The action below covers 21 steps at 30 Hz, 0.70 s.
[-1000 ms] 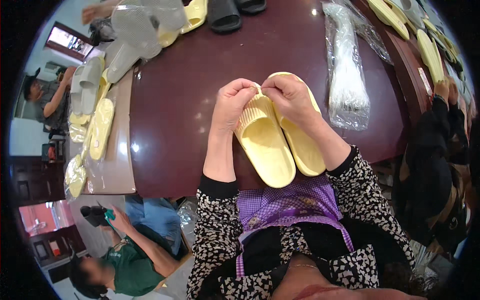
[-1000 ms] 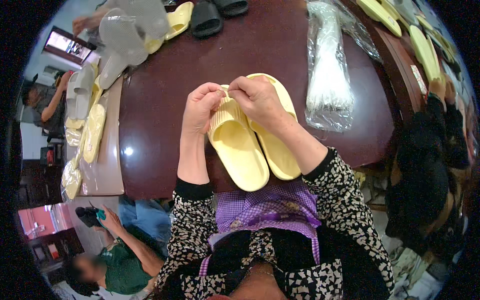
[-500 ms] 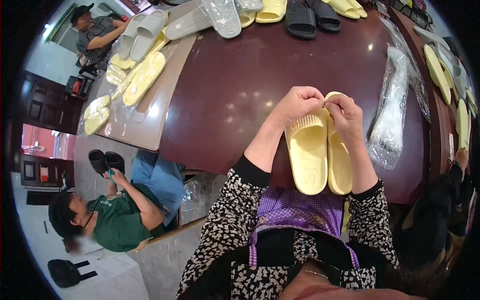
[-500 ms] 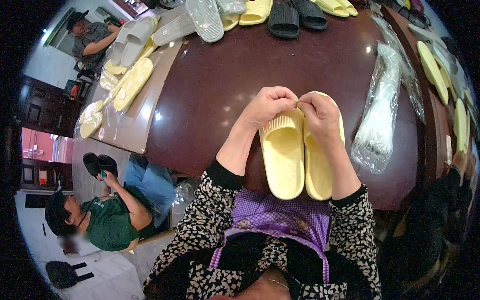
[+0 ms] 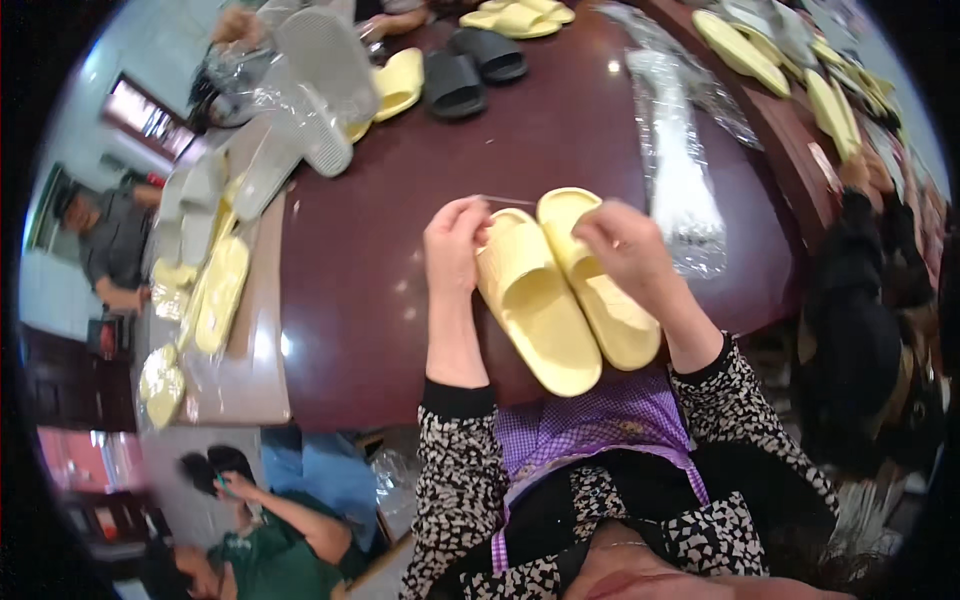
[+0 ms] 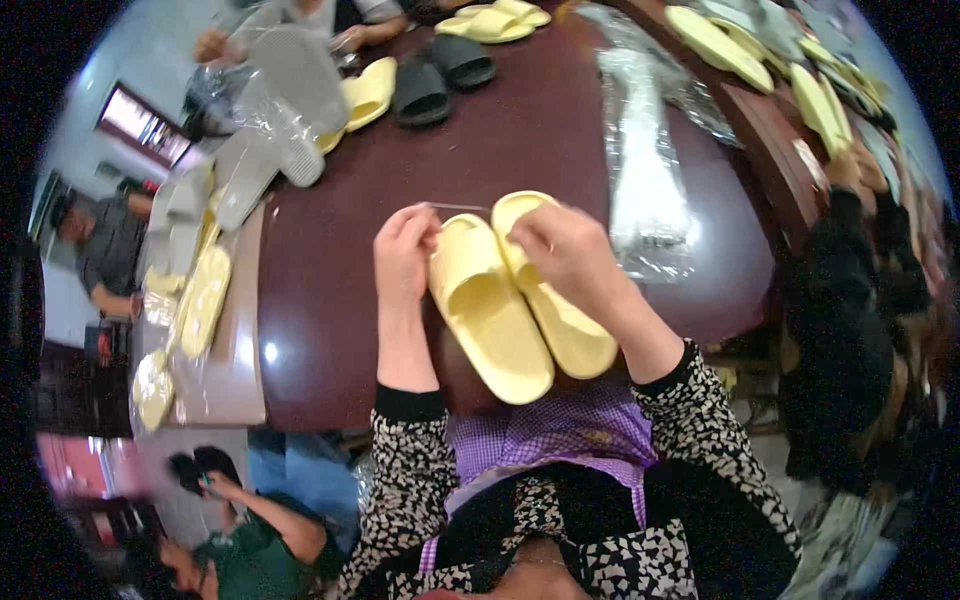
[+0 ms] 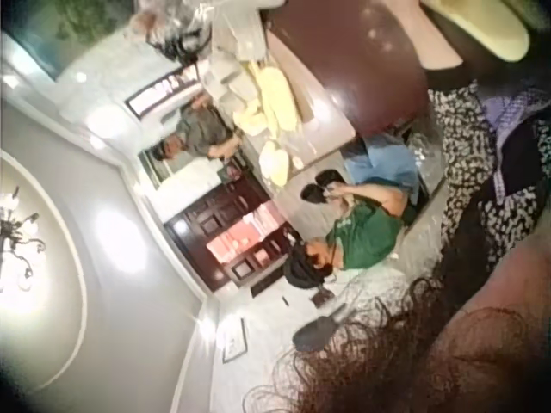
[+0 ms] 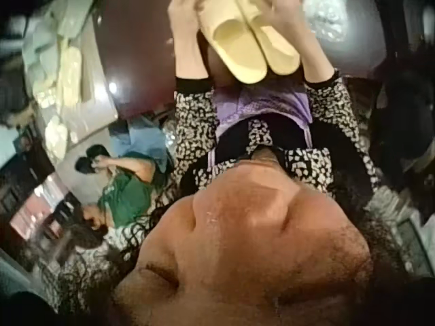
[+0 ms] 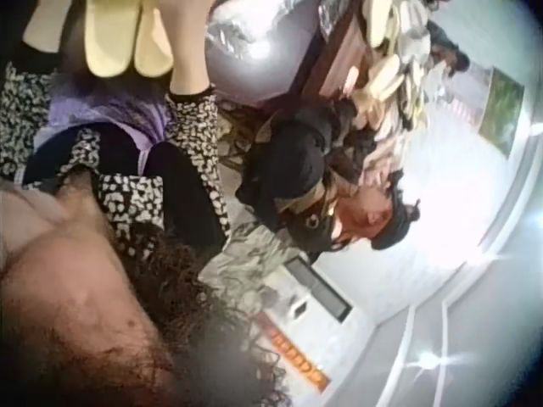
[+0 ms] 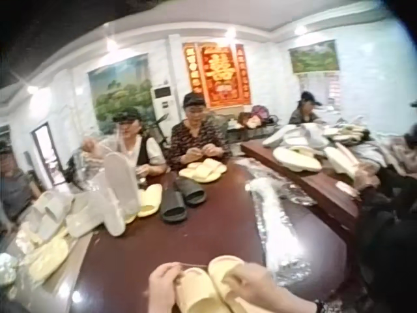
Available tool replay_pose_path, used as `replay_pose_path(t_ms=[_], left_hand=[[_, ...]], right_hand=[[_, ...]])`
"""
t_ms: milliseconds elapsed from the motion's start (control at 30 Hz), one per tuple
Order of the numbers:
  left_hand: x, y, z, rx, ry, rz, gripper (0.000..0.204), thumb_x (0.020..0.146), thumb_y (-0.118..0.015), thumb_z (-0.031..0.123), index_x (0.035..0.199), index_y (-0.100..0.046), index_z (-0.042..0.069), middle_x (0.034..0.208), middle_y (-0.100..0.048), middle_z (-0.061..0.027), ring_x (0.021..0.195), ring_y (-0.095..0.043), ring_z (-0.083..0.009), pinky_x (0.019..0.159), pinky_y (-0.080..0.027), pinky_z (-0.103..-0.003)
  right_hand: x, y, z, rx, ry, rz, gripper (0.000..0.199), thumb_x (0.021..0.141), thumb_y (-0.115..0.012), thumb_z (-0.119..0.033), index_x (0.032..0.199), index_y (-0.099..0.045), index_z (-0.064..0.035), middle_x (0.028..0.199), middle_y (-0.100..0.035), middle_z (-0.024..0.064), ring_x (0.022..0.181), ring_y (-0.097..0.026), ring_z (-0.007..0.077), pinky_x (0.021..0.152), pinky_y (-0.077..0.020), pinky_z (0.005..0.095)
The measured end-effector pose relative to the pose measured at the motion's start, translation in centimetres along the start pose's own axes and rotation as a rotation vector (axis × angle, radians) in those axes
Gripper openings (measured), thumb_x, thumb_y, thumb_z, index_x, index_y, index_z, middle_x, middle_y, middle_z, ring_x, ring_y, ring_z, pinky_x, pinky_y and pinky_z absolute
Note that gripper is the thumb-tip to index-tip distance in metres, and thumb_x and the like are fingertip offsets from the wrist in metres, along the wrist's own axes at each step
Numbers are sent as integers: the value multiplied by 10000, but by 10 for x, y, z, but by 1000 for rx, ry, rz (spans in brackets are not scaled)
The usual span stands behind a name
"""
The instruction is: The person pairs slippers together by pulling plastic ties from a bundle and threading them through each pair of slippers by hand.
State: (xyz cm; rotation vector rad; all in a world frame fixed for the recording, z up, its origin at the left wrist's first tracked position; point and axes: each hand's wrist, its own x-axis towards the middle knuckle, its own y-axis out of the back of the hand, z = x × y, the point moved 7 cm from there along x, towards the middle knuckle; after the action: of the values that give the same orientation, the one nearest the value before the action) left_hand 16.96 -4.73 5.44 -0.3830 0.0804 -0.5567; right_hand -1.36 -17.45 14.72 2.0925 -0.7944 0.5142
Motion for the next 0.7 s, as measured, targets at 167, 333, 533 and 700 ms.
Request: replay_pose_path(t_ms=[167,333,533,700], left_hand=[[16,7,-16,63,-6,26,100,862,-582,84,894,-615,-5,730,-601,-35,580,-499,-66,527,-388,-175],[16,12,-17,65,-25,95,90,867,-579,88,904,-618,17,726,-602,-30,565,-495,-68,513,-386,-176],[19,29,-13,-21,-46,225,85,854,-557,62,905,-607,16,716,-596,-30,542,-480,-58,486,-382,-178],[21,31,-19,-43,-35,230,96,847,-536,41,924,-591,22,713,-585,-29,538,-480,-66,479,-381,-178]], right_hand=[[-43,-28,18,-118,-219,-471,278,830,-584,-313,872,-625,-42,775,-642,133,694,-626,274,640,-486,375],[-45,-54,30,-231,-261,-470,316,838,-568,-330,815,-600,-16,691,-628,151,651,-626,302,608,-490,393],[-36,-49,40,-194,-247,-323,275,839,-566,-293,854,-594,-21,713,-636,169,682,-625,323,662,-489,411],[-28,-48,41,-172,-219,-380,286,846,-540,-292,841,-583,-9,697,-628,177,671,-622,328,641,-487,416]])
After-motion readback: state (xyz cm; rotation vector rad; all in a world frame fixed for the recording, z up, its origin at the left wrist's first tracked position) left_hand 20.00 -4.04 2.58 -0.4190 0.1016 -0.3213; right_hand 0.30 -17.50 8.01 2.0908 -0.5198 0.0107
